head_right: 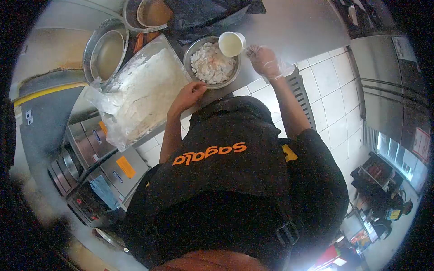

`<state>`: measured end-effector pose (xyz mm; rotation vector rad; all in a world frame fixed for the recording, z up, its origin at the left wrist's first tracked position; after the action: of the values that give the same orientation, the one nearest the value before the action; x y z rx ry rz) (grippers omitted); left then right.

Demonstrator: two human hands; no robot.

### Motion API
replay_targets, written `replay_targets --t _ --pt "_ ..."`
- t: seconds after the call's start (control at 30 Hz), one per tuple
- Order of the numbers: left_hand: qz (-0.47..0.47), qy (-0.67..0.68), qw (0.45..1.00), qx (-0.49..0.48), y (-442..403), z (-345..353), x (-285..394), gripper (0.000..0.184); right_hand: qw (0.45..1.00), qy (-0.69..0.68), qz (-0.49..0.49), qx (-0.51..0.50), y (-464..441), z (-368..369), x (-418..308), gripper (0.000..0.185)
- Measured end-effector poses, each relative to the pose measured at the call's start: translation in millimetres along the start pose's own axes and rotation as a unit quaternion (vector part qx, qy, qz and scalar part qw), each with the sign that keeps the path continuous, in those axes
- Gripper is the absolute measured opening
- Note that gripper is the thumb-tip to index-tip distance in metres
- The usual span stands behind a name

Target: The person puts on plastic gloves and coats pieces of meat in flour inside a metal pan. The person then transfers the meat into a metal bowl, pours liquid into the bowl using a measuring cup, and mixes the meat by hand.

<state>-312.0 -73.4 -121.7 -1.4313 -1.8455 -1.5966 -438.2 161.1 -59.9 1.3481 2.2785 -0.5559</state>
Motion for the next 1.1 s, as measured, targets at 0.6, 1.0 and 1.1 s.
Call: replay_targets --t 0.6,1.0,1.1 --pt "-0.034 0.046 0.998 -0.003 -0.8 -2.9 -1.8 0.038 0.999 -0.028 -0.013 -0.031 -14.4 -7.1 -58.2 0.020" --pt "-0.031 0.047 0.998 0.013 6.0 -6.7 -6.1 0.034 0.967 0.164 -0.192 0.046 -31.2 39.6 -42.8 0.012" --pt "-0.035 0.052 0.998 0.012 5.3 -6.5 -6.8 0.034 0.947 0.206 -0.237 0.070 -23.4 33.2 -45.9 0.012"
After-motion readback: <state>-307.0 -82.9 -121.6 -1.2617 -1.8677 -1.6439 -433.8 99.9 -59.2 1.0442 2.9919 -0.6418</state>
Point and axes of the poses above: each hand's wrist, its own y-axis away from the middle knuckle, its own z-axis out of the palm, x = y × z, the point moved 8 cm from there along -y, towards the middle knuckle, and after that the axes turned 7 degrees about -z, right-handed, at the moved point
